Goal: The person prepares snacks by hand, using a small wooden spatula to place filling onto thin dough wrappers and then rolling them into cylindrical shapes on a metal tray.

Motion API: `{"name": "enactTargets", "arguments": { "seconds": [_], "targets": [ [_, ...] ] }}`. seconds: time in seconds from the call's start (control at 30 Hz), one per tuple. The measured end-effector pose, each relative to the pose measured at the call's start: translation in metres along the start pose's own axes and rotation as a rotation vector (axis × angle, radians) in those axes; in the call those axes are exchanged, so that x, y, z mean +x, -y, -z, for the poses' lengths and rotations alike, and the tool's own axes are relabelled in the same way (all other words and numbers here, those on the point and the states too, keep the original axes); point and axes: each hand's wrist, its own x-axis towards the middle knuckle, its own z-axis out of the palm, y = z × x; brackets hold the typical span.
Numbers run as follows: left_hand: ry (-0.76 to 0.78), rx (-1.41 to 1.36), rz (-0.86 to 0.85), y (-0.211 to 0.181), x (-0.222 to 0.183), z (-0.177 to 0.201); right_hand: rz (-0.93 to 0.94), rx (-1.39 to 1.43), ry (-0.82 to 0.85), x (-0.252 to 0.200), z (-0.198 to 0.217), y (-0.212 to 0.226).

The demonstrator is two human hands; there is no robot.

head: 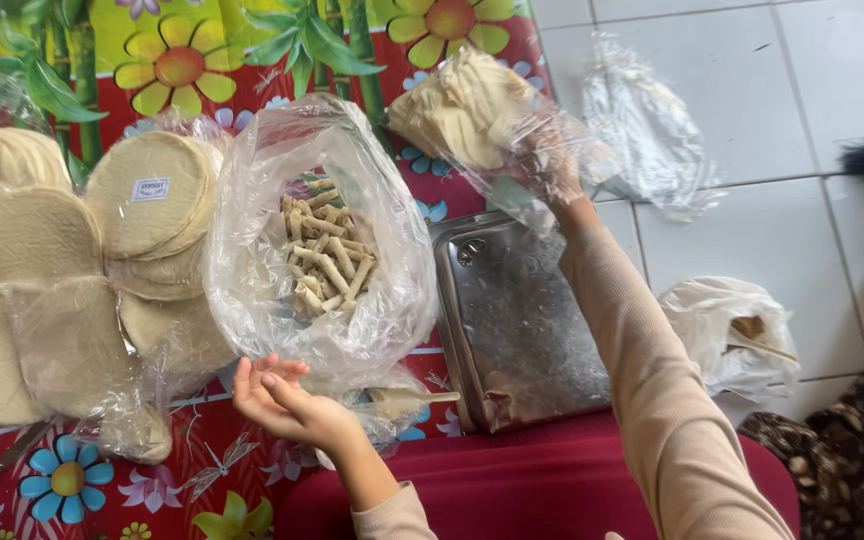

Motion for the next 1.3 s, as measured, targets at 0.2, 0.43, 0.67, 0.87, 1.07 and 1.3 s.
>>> {"name": "enactTargets", "arguments": {
  "seconds": [0.2,0.43,0.67,0.87,1.07,1.3],
  "targets": [
    [-0.001,0.049,-0.007,0.013,0.003,-0.007,-0.174,0.072,0.058,0.020,-0.054,-0.012],
    [-0.014,-0.030,-0.008,0.008,0.001,-0.002,-0.228,0.325,0.045,0.014,-0.046,-0.027],
    [-0.024,-0.062,0.008,0.006,0.001,0.000,-0.179,0.441,0.001,-0.009,-0.020,-0.040],
    [0.032,-0.104,0.014,0.006,0.002,0.002,-0.498,1.409,-0.007,-0.040,0.052,-0.012],
    [0.470,-0.181,0.147,0.013,-0.014,-0.015,-0.765,0.990,0.366,-0.110,0.166,0.060],
    [1.215,0.118,0.403,0.017,-0.096,-0.080,-0.615,0.726,0.512,-0.140,0.202,0.171]
  ]
}}
